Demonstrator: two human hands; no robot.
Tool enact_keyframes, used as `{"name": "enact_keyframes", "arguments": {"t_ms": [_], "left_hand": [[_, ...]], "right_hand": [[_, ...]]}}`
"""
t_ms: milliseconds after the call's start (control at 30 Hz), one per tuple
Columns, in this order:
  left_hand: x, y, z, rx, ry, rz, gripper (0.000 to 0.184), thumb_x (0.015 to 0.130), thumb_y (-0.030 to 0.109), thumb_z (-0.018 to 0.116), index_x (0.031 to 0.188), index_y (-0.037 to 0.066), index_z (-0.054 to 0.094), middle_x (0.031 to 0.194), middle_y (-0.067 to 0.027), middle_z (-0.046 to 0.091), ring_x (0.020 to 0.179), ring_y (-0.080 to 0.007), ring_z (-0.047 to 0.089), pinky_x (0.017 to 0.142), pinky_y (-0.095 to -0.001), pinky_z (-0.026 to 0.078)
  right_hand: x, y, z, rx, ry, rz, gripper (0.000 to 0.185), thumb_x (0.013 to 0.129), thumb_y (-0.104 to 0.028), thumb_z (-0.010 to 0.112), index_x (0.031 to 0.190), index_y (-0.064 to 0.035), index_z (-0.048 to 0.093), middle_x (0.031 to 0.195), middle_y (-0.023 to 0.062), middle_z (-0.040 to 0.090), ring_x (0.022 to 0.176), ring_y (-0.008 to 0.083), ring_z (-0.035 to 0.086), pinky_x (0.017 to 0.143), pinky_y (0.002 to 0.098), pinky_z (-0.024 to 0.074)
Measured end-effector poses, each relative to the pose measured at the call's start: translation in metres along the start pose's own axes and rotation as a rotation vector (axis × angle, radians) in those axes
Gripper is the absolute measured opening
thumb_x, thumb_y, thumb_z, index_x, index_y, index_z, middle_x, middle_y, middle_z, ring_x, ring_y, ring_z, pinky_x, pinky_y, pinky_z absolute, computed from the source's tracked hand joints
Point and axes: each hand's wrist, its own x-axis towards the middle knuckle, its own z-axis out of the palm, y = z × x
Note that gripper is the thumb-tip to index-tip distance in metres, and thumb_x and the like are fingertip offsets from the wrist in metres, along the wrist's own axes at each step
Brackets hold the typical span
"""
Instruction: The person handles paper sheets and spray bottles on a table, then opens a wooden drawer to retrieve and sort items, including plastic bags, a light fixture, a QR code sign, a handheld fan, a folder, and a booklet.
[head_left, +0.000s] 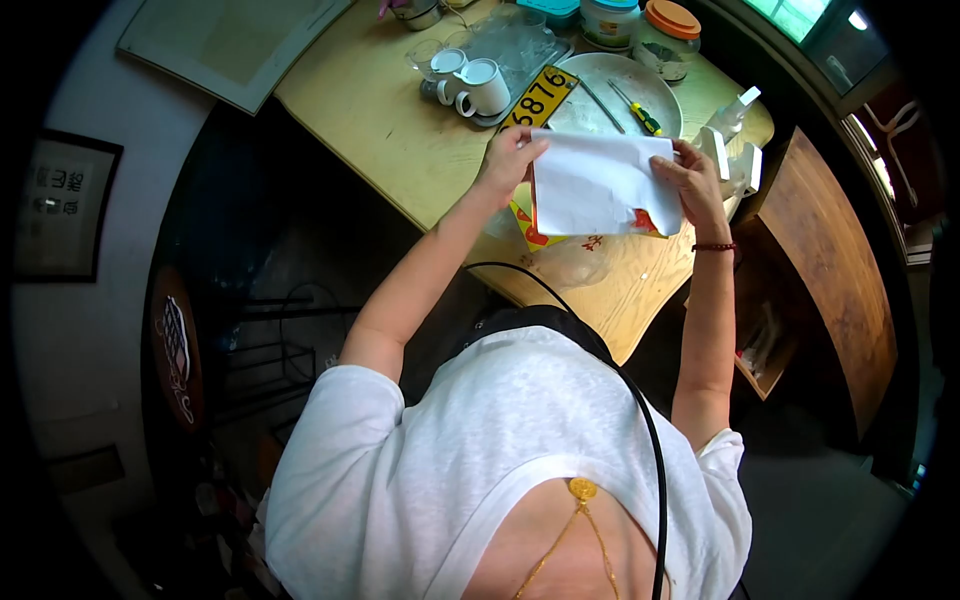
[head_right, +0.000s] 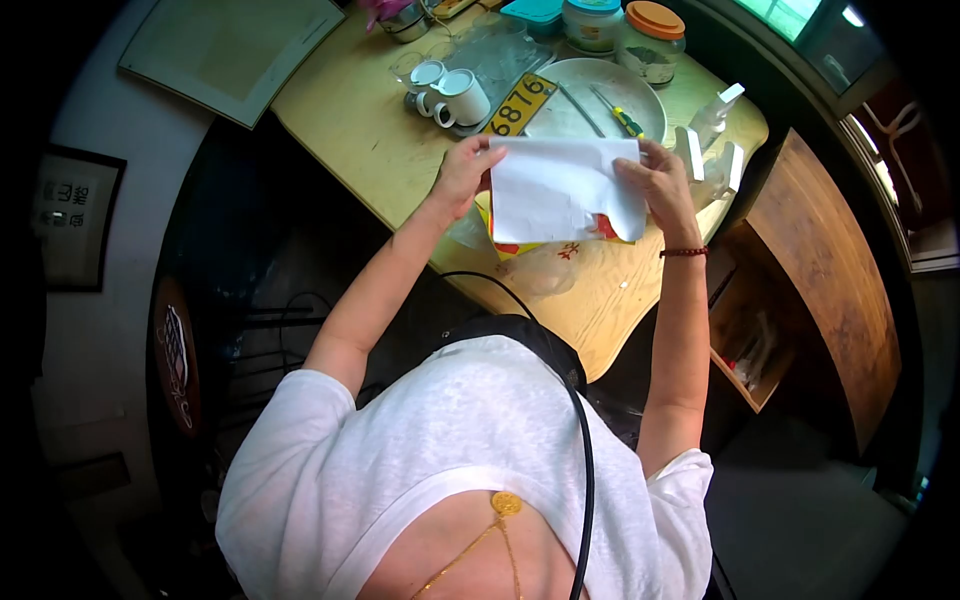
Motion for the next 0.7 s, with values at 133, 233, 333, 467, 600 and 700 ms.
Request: {"name": "enact_keyframes", "arguments": {"t_ms": [133, 233, 333, 467, 600, 700], "left_hand": [[-0.002, -0.06, -0.045, 0.346, 0.261, -0.05, 0.024, 0.084, 0.021, 0.053, 0.093, -0.001, 0.056, 0.08, -0.0084, 0.06, 0.067, -0.0165, 0.058, 0.061, -0.0272, 0.047], [0.002, -0.072, -0.056, 0.738, 0.215, 0.083, 0.028, 0.085, 0.024, 0.05, 0.095, -0.001, 0.057, 0.084, -0.0117, 0.061, 0.074, -0.0208, 0.059, 0.066, -0.0308, 0.047], [0.006, -0.069, -0.048, 0.916, 0.116, 0.054, 0.031, 0.08, 0.025, 0.054, 0.097, -0.001, 0.057, 0.09, -0.0154, 0.061, 0.082, -0.0261, 0.059, 0.072, -0.0332, 0.046], [0.024, -0.092, -0.048, 1.129, 0.054, 0.093, 0.036, 0.073, 0.026, 0.061, 0.096, -0.001, 0.057, 0.086, -0.0134, 0.061, 0.078, -0.0226, 0.058, 0.07, -0.0319, 0.046], [0.028, -0.093, -0.044, 1.077, -0.001, 0.125, 0.039, 0.068, 0.025, 0.065, 0.095, -0.001, 0.057, 0.081, -0.0109, 0.06, 0.072, -0.0208, 0.057, 0.068, -0.0308, 0.045], [0.022, -0.087, -0.043, 1.054, -0.082, -0.019, 0.031, 0.07, 0.019, 0.065, 0.093, -0.001, 0.058, 0.079, -0.0069, 0.058, 0.068, -0.015, 0.055, 0.066, -0.0276, 0.045]], "right_hand": [[-0.009, 0.018, -0.005, 0.006, -0.155, 0.153, 0.028, 0.072, -0.001, 0.063, 0.099, 0.0049, 0.057, 0.086, 0.0077, 0.062, 0.068, 0.011, 0.059, 0.062, 0.0223, 0.0481], [-0.016, 0.04, -0.013, 0.005, -0.207, 0.28, 0.029, 0.071, -0.003, 0.062, 0.098, 0.0042, 0.057, 0.086, 0.0067, 0.062, 0.069, 0.0112, 0.058, 0.063, 0.0229, 0.0478], [-0.026, 0.061, -0.02, -0.092, -0.178, 0.34, 0.029, 0.07, -0.005, 0.062, 0.097, 0.0045, 0.058, 0.085, 0.0064, 0.062, 0.069, 0.0118, 0.058, 0.065, 0.0237, 0.0475], [-0.034, 0.117, -0.052, -0.111, -0.149, 0.417, 0.028, 0.07, -0.005, 0.062, 0.097, 0.0026, 0.058, 0.083, 0.0054, 0.061, 0.069, 0.0123, 0.058, 0.067, 0.0243, 0.0471], [-0.045, 0.156, -0.068, -0.298, -0.022, 0.454, 0.03, 0.069, -0.006, 0.064, 0.097, 0.003, 0.058, 0.083, 0.0062, 0.061, 0.07, 0.0143, 0.058, 0.069, 0.0262, 0.0466], [-0.047, 0.169, -0.069, -0.386, 0.013, 0.421, 0.035, 0.069, -0.008, 0.064, 0.099, 0.0065, 0.056, 0.085, 0.01, 0.061, 0.074, 0.017, 0.058, 0.07, 0.0272, 0.0462]]}}
